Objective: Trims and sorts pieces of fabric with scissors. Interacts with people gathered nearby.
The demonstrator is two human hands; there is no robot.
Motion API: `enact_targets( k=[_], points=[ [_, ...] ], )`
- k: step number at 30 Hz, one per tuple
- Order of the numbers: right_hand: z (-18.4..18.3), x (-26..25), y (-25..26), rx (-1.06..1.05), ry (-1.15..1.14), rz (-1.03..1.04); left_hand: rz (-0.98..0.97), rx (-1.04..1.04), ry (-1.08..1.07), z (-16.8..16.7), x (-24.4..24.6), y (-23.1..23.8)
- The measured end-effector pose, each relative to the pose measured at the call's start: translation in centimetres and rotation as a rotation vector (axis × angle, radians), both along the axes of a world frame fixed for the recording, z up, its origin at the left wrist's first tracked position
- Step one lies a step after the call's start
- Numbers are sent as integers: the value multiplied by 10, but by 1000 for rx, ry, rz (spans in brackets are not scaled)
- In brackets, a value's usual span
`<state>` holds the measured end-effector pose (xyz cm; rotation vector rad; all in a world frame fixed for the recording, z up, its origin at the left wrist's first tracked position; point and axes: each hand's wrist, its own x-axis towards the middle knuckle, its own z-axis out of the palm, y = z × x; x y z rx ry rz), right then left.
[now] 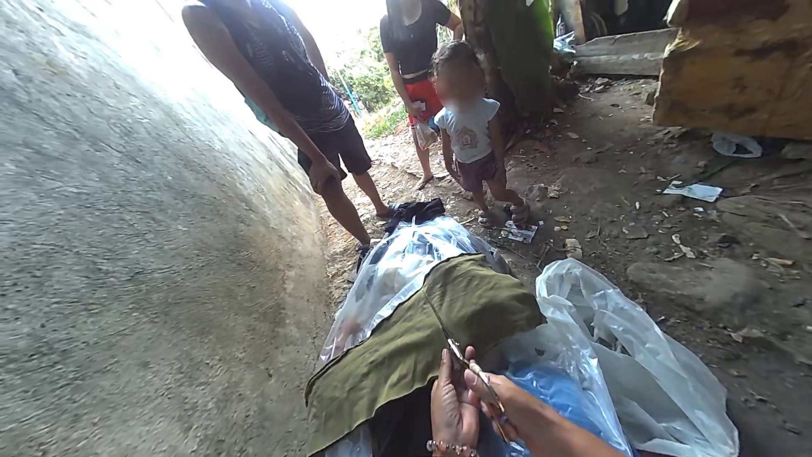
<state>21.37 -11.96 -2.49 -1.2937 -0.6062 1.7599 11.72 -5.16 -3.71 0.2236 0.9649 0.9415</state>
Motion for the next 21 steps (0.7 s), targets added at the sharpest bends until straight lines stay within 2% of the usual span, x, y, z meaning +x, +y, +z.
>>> enact_targets(
  k=[10, 21],
  points=[
    [1, 1, 0, 17, 57, 8, 11, -12, -15, 1, 1, 1],
    [1, -1, 5, 57, -117, -61, 32, 3, -25, 1, -1, 0]
  ],
)
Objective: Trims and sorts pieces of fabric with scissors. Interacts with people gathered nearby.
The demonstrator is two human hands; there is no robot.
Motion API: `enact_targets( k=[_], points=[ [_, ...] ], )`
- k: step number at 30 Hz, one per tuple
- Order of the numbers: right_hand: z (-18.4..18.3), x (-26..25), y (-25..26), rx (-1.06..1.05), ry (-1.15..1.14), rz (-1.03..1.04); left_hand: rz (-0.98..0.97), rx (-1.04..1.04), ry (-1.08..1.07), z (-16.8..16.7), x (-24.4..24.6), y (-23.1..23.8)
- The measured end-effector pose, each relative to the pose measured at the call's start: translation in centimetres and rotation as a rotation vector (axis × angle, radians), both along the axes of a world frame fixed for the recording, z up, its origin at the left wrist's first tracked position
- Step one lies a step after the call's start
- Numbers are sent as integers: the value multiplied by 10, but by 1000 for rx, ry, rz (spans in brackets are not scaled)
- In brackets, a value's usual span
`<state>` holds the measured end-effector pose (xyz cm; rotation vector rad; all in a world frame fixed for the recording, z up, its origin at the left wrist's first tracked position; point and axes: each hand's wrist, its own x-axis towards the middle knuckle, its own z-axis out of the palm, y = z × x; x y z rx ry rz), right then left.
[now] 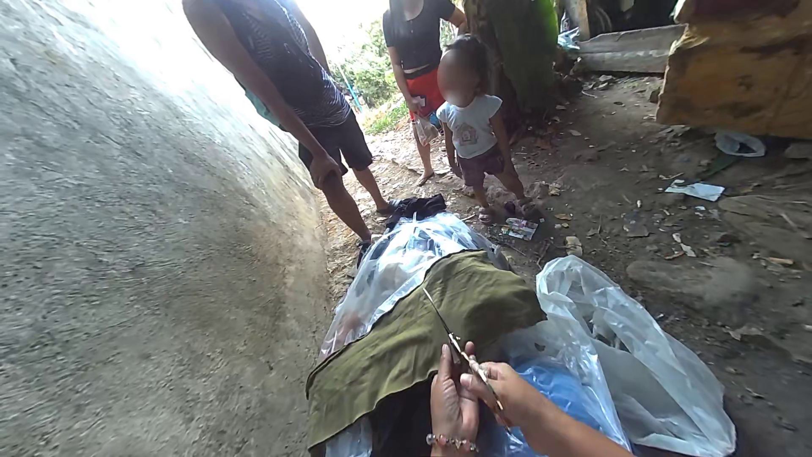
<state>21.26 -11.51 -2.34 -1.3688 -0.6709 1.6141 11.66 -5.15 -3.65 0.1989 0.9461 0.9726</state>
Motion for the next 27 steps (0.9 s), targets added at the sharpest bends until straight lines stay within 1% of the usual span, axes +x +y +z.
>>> enact_targets(
  k=[6, 11, 13, 17, 21, 27],
  points=[
    [1, -2, -1, 35, 2, -18, 17, -22, -7, -5, 0, -1],
    [6, 4, 15, 12, 16, 53, -4, 35, 17, -4, -2, -5],
    [12, 8, 22, -1, 25, 77, -25, 62, 30, -6, -2, -7],
    [13, 10, 35, -22, 24, 106, -42, 76, 59, -13, -4, -5],
    [13, 7, 40, -37, -6, 71, -36, 60, 87, -9, -5, -3],
    [3, 1, 35, 85, 28, -33, -18, 57, 78, -10, -3, -7]
  ],
)
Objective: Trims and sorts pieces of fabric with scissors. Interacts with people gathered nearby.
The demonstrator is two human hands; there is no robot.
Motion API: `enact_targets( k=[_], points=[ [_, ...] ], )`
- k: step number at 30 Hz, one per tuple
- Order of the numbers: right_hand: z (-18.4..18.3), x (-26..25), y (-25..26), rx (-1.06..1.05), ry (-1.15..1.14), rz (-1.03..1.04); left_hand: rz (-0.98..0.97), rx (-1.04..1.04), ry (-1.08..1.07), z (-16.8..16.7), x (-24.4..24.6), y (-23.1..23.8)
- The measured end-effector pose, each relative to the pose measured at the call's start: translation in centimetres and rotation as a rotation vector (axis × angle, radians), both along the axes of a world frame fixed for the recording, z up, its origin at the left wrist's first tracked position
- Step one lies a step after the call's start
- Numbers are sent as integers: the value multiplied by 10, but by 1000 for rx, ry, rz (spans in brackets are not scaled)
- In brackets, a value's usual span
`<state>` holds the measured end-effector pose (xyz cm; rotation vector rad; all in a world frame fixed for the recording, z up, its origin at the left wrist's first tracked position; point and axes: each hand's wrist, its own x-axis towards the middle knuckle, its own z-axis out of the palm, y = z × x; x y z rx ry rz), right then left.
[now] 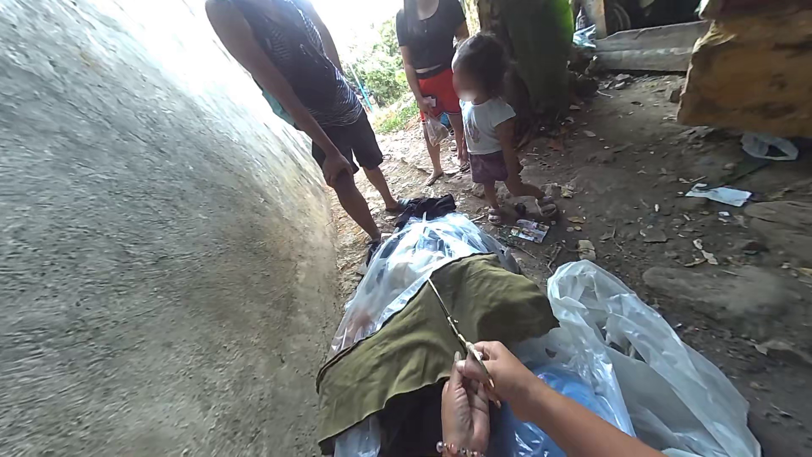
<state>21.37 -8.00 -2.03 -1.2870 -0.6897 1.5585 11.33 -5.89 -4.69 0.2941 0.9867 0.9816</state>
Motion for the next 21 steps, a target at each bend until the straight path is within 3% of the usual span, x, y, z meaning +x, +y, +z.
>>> enact_targets(
  k=[12, 21],
  points=[
    [22, 10, 39, -157, -34, 104, 11, -67, -37, 3, -2, 4],
    [10, 0, 39, -46, -18, 7, -12, -67, -54, -1, -4, 4]
  ],
)
